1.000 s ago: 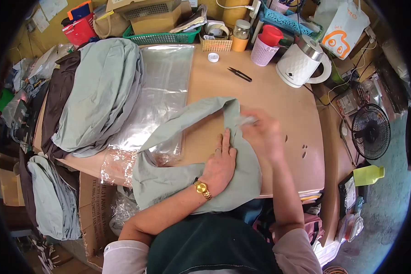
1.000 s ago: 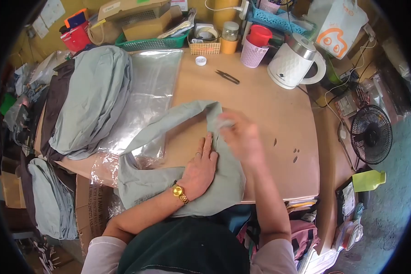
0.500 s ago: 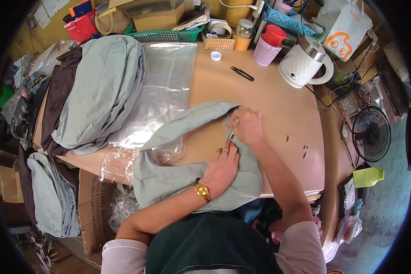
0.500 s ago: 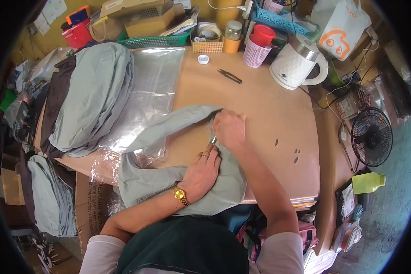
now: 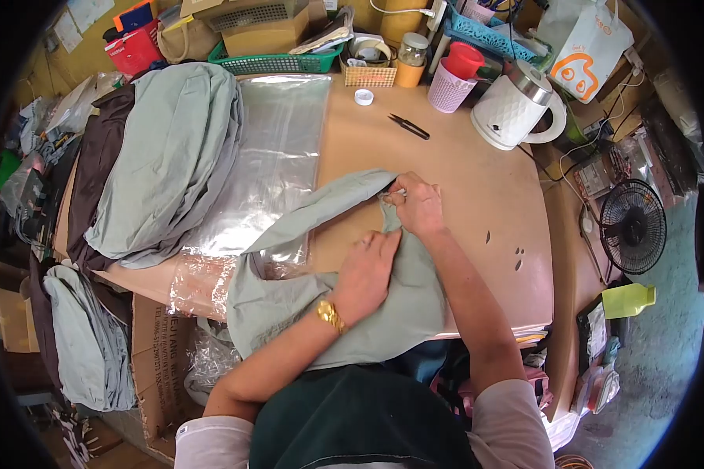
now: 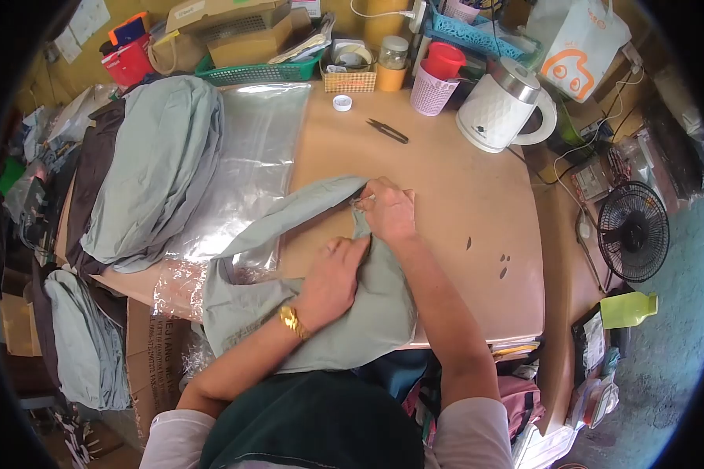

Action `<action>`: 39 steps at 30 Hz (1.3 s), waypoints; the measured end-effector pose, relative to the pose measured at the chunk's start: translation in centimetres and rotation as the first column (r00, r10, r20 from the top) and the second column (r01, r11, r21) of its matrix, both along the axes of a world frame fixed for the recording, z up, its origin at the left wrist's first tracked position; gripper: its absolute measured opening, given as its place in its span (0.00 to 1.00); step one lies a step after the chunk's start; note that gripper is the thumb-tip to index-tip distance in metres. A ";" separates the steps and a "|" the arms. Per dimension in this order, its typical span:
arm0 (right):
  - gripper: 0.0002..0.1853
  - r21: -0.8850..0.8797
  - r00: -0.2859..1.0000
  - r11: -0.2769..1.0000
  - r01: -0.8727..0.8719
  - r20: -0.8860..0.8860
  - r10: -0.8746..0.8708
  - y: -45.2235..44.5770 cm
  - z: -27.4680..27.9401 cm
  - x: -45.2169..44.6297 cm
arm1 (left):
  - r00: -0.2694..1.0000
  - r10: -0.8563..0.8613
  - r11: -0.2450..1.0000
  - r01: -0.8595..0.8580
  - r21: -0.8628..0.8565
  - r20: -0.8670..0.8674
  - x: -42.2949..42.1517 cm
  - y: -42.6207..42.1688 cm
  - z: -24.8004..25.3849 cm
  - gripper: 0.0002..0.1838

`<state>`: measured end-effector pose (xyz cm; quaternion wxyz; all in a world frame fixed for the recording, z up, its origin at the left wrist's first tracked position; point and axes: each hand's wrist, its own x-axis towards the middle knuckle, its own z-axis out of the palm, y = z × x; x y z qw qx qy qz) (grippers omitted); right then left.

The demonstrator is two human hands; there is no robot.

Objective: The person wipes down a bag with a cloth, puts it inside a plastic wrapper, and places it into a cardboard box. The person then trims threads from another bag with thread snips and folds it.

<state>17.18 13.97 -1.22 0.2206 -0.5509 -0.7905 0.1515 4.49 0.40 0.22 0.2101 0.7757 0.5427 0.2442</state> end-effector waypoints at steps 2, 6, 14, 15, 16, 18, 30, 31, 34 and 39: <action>0.08 0.106 0.998 0.993 -0.054 -0.024 0.057 -0.1 -0.4 0.1 | 0.982 0.032 0.958 0.024 0.286 -0.188 0.7 -1.7 -2.0 0.30; 0.07 0.147 0.993 0.983 -0.112 0.036 0.108 -0.7 1.2 0.6 | 0.944 0.030 0.975 0.045 0.219 -0.328 0.8 -2.1 -1.3 0.28; 0.07 0.128 0.993 0.987 -0.102 0.073 0.093 -2.9 0.4 0.4 | 0.905 0.102 0.967 0.006 0.254 -0.412 1.0 -1.6 -1.8 0.28; 0.07 0.133 0.993 0.986 -0.101 0.076 0.091 -2.1 0.7 0.6 | 0.906 0.103 0.966 0.007 0.259 -0.410 1.1 -1.6 -1.9 0.28; 0.06 0.141 0.997 0.990 -0.025 0.080 0.014 -1.3 1.0 0.9 | 0.905 0.110 0.964 0.005 0.267 -0.411 1.2 -1.7 -1.9 0.28; 0.05 0.161 0.995 0.986 0.051 0.079 -0.064 -1.3 1.3 1.3 | 0.902 0.122 0.958 0.002 0.286 -0.414 0.9 -1.3 -1.8 0.28; 0.15 0.070 0.976 0.997 0.021 -0.219 -0.005 7.0 4.8 1.3 | 0.997 0.033 0.973 -0.016 0.230 -0.069 -0.2 -0.5 -0.7 0.30; 0.18 0.404 0.988 0.915 0.004 -0.142 0.058 6.8 5.3 0.3 | 0.995 0.093 0.966 -0.086 0.243 -0.020 -0.2 0.0 0.1 0.27; 0.32 0.200 0.978 0.979 -0.030 -0.199 0.071 0.2 7.5 -0.2 | 0.986 0.162 0.979 -0.164 0.124 0.022 -1.0 2.9 1.0 0.22; 0.38 0.143 0.944 0.934 -0.327 0.098 0.315 -12.6 3.3 3.2 | 0.961 0.273 0.929 -0.276 0.247 0.047 -3.7 9.0 -0.2 0.16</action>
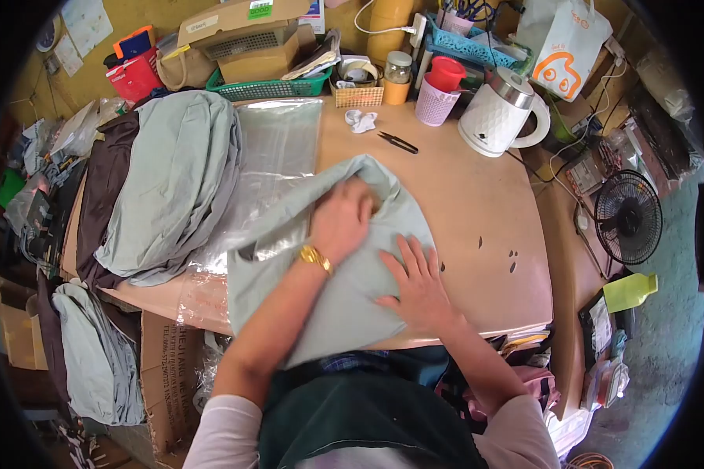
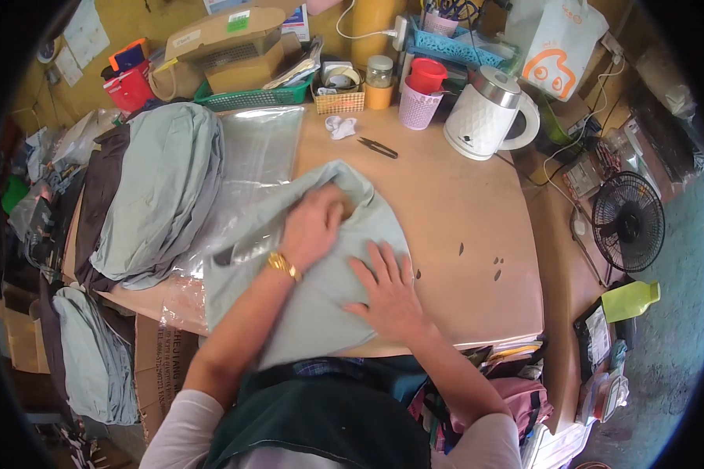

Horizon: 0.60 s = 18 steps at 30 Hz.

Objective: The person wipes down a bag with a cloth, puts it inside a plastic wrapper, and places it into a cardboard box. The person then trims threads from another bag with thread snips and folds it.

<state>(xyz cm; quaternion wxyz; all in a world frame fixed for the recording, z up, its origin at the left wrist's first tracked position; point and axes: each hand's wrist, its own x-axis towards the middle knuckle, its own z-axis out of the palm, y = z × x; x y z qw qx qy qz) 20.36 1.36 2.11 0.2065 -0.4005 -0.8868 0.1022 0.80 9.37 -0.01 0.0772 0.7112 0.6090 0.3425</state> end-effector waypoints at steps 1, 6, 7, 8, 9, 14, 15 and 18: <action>0.40 0.000 0.990 0.998 0.069 0.123 -0.069 -1.1 -0.7 1.4 | 0.995 0.097 0.989 -0.097 0.111 0.002 -0.8 1.6 -0.1 0.15; 0.46 0.015 0.923 0.957 0.289 0.262 -0.283 -2.0 -2.6 6.1 | 0.948 -0.316 0.941 0.317 -0.120 0.029 -1.9 3.2 7.8 0.19; 0.45 -0.105 0.976 0.970 0.217 0.053 -0.213 -1.7 -1.7 7.2 | 0.882 -0.471 0.867 0.457 -0.200 -0.026 -1.8 1.1 10.1 0.22; 0.44 -0.203 0.974 0.972 0.121 -0.167 -0.156 -1.7 -0.9 8.4 | 0.786 -0.615 0.767 0.576 -0.284 -0.064 -1.8 -1.8 11.8 0.24; 0.44 -0.215 0.971 0.967 0.139 -0.161 -0.176 -2.2 0.3 9.7 | 0.722 -0.687 0.693 0.613 -0.379 -0.088 -2.5 -5.0 13.0 0.25; 0.24 -0.055 0.994 0.994 0.096 0.053 -0.093 -3.2 1.2 12.2 | 0.692 -0.555 0.804 0.303 -0.512 -0.462 -4.9 -18.8 9.7 0.24; 0.19 0.095 0.999 0.995 0.012 0.046 -0.017 -2.9 0.6 12.4 | 0.685 -0.560 0.801 0.307 -0.513 -0.466 -5.4 -19.4 8.3 0.24; 0.13 0.056 0.995 0.996 -0.069 -0.065 0.072 -0.8 1.4 12.6 | 0.858 -0.385 0.904 0.276 -0.327 -0.340 -7.5 -19.8 6.2 0.16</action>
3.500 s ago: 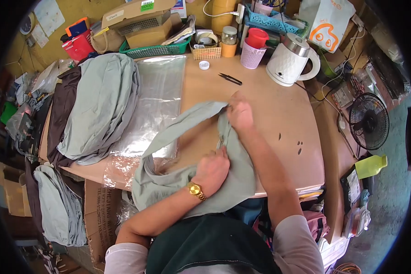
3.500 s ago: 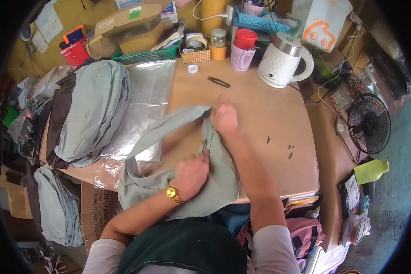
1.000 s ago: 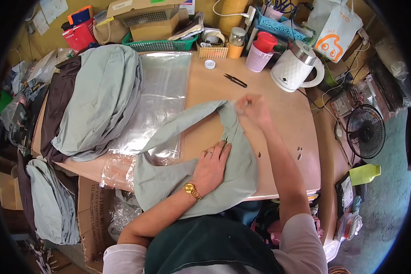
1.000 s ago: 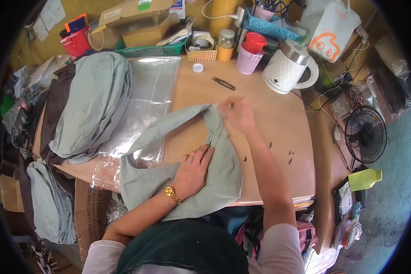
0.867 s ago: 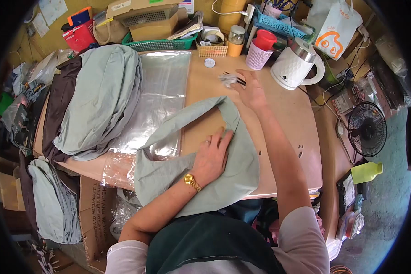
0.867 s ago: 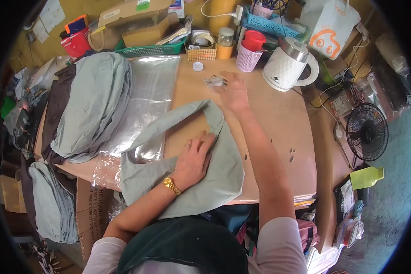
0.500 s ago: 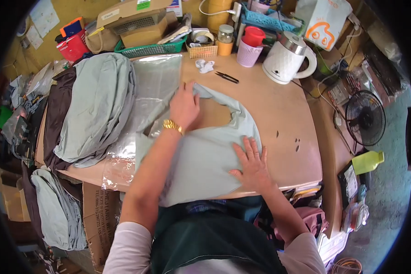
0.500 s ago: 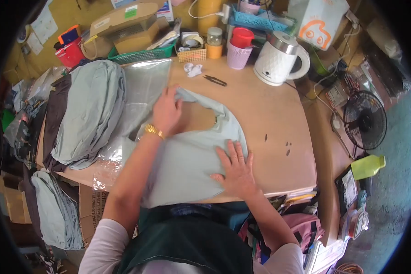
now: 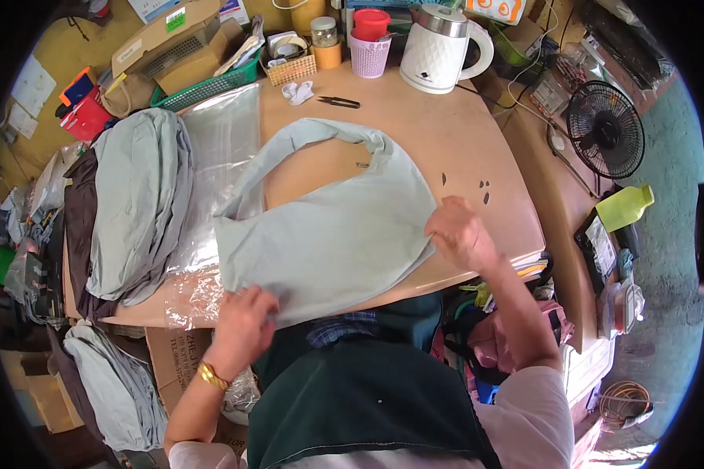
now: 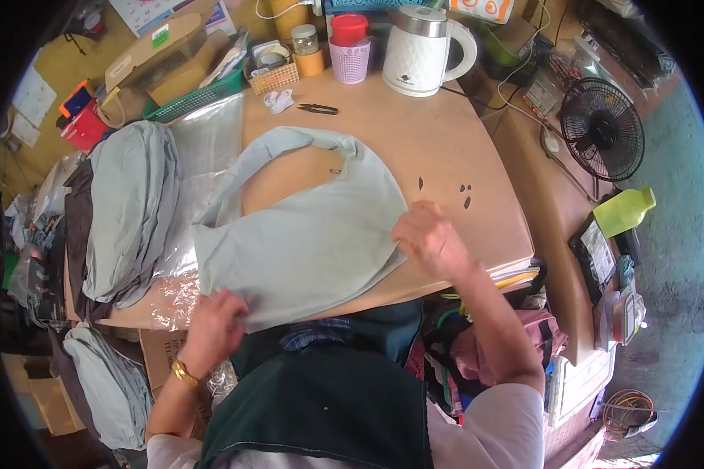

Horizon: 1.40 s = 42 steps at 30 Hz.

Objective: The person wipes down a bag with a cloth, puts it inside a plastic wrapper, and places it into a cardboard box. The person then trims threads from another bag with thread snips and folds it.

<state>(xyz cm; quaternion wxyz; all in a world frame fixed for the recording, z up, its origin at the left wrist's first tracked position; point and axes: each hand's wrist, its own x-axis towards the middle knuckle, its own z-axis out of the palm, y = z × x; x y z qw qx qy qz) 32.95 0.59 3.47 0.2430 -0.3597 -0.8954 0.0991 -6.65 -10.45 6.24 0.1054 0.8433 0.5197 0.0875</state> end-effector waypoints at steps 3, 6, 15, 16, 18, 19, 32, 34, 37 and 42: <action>0.11 0.180 0.978 0.980 0.080 -0.205 -0.042 1.1 4.8 0.3 | 0.913 0.174 0.931 -0.275 0.241 0.368 -0.9 2.1 2.8 0.12; 0.11 0.348 0.970 0.913 0.213 -0.188 -0.155 -1.3 8.9 0.2 | 0.909 0.023 0.822 -0.254 0.510 0.416 0.8 2.7 2.6 0.10; 0.05 0.142 0.983 0.982 0.126 0.116 -0.143 -3.9 -2.8 2.8 | 0.985 -0.154 0.957 0.131 0.257 0.073 0.5 5.2 -6.9 0.09; 0.05 0.061 0.972 0.984 0.169 0.157 -0.177 -3.9 -2.7 2.7 | 0.985 -0.168 0.966 0.157 0.204 0.039 0.1 5.5 -6.6 0.10; 0.06 -0.011 0.960 0.978 0.209 0.194 -0.203 -4.4 -1.5 2.2 | 0.994 -0.100 0.981 0.091 0.174 0.047 0.0 4.5 -4.4 0.12; 0.06 -0.028 0.966 0.971 0.237 0.116 -0.233 -5.1 -0.1 1.7 | 0.998 -0.039 0.988 0.031 0.151 0.054 0.0 4.3 -2.9 0.14; 0.42 -0.773 0.331 0.296 -0.560 -0.537 -0.776 14.2 -3.1 -10.4 | -0.022 0.653 0.741 0.228 -0.632 0.757 7.5 20.3 -5.0 0.13; 0.51 -0.583 -0.128 0.509 -0.633 -0.570 -0.812 15.7 -6.2 -7.7 | -0.344 0.576 0.804 0.075 -0.590 0.741 5.3 23.3 -9.4 0.18; 0.54 -0.315 -0.383 0.614 -0.724 -0.557 -0.737 12.3 -5.4 -5.5 | -0.644 0.590 0.789 0.332 -0.517 0.486 2.3 20.7 -7.5 0.19; 0.48 -0.240 -0.440 0.732 -0.638 -0.666 -0.602 10.5 -4.1 -6.4 | -0.833 0.463 0.876 0.378 -0.300 0.303 3.3 17.1 -5.2 0.23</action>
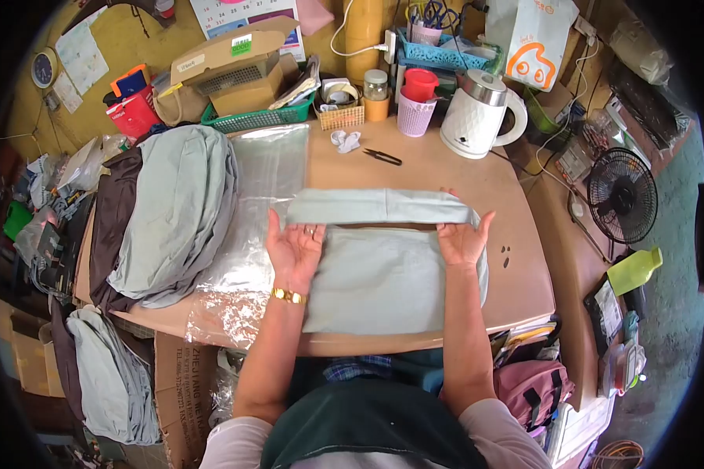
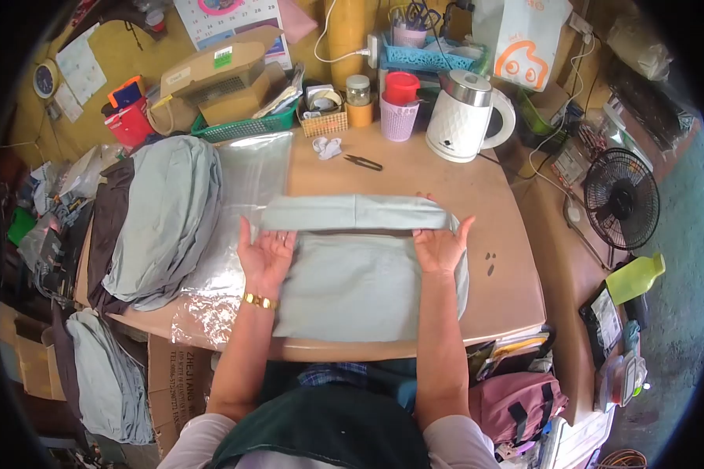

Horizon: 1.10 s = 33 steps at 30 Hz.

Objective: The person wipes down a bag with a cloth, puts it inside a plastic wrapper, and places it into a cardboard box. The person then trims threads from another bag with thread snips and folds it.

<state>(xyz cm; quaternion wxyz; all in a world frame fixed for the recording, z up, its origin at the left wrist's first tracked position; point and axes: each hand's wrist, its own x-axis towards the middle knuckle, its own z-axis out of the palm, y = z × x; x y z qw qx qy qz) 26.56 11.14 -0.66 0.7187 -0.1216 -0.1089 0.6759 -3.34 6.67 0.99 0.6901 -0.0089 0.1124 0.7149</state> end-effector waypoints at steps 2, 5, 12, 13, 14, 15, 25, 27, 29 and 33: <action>0.46 0.088 1.000 0.996 -0.005 -0.017 0.006 -0.1 -0.1 0.0 | 1.000 0.023 1.000 -0.023 -0.004 0.005 0.0 -0.6 -0.3 0.21; 0.44 0.153 0.999 0.988 0.006 -0.033 -0.001 -0.1 0.0 0.2 | 0.998 -0.055 0.976 0.060 0.207 -0.031 -0.1 -1.9 -1.6 0.18; 0.44 0.026 0.990 0.991 0.134 0.042 -0.135 -0.1 0.0 0.2 | 0.994 -0.108 0.934 0.111 0.340 -0.029 0.4 -3.3 -1.7 0.24; 0.42 0.033 0.993 0.995 0.091 0.071 -0.093 -0.1 0.3 0.3 | 0.994 -0.101 0.935 0.105 0.338 -0.028 0.4 -3.5 -1.3 0.24; 0.40 0.039 0.994 0.998 0.047 0.100 -0.051 -0.1 0.7 0.4 | 0.936 -0.146 0.944 0.229 0.239 -0.321 0.4 -3.6 -0.7 0.26; 0.40 0.038 0.994 0.998 0.040 0.102 -0.044 -0.4 0.9 0.5 | 0.790 -0.202 0.942 0.318 0.104 -0.579 0.6 -3.9 0.2 0.29; 0.41 0.082 -0.872 0.944 -0.319 0.366 -0.326 -11.7 2.0 -3.2 | -0.854 0.312 0.926 0.371 -0.068 -0.417 4.5 -11.4 -1.3 0.40; 0.42 0.029 -0.880 0.947 -0.319 0.363 -0.307 -12.7 2.0 -1.6 | -0.853 0.305 0.917 0.384 -0.112 -0.423 4.6 -14.1 -0.5 0.39; 0.39 -0.224 -0.845 0.882 -0.415 0.454 -0.282 -14.2 4.4 -0.7 | -0.854 0.305 0.906 0.396 -0.147 -0.420 4.1 -15.2 1.4 0.38; 0.33 -0.371 -0.733 0.782 -0.501 0.662 -0.155 -10.7 11.1 -3.5 | -0.753 0.044 0.714 0.484 -0.506 -0.657 4.3 -13.2 3.7 0.34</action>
